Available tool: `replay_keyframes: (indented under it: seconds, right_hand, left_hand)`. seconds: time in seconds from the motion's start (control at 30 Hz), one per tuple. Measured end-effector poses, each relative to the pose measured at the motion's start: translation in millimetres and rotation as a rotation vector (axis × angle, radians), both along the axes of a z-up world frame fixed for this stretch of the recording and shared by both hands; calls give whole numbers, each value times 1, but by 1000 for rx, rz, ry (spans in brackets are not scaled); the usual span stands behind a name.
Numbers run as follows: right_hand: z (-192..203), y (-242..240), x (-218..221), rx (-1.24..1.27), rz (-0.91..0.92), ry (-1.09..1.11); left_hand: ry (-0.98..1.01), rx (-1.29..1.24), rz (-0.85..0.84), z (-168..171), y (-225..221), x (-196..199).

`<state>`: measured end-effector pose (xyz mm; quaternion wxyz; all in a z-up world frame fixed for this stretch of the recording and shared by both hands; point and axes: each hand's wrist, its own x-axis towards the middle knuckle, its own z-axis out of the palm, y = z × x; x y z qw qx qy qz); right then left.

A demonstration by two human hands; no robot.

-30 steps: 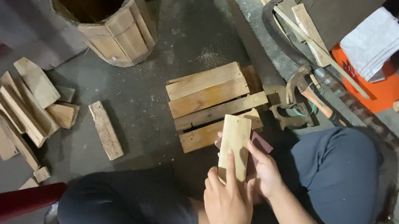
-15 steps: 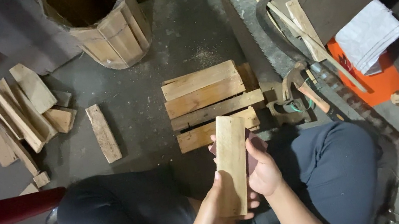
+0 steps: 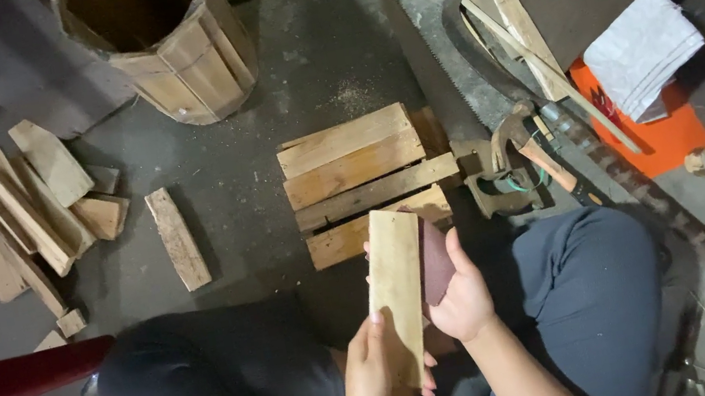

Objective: Sanding small wooden slats by hand using sandpaper to smooth the surfaces.

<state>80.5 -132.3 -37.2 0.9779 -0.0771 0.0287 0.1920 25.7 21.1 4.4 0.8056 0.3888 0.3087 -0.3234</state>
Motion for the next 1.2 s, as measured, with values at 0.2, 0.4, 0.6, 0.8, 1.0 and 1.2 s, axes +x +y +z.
replay_keyframes:
  seconds: [0.2, 0.4, 0.6, 0.8, 1.0, 1.2]
  right_hand:
    - [1, -1, 5, -57, -98, -31]
    - [-4, -2, 4, 20, -88, -30]
    - [8, 6, 1, 0, -99, -80]
    - [17, 14, 2, -11, -143, -126]
    - [13, 19, -3, 26, -111, -53]
    - [-7, 9, -6, 61, -117, 7]
  left_hand:
    - [14, 105, -66, -18, -7, -16]
    - [91, 148, -114, 6, -8, -12]
    - [20, 118, -74, 17, -3, -1]
    - [-10, 108, -101, -5, 0, -12]
    - [-229, 402, -161, -41, -4, -18]
    - [-193, 317, -137, 5, 7, 0]
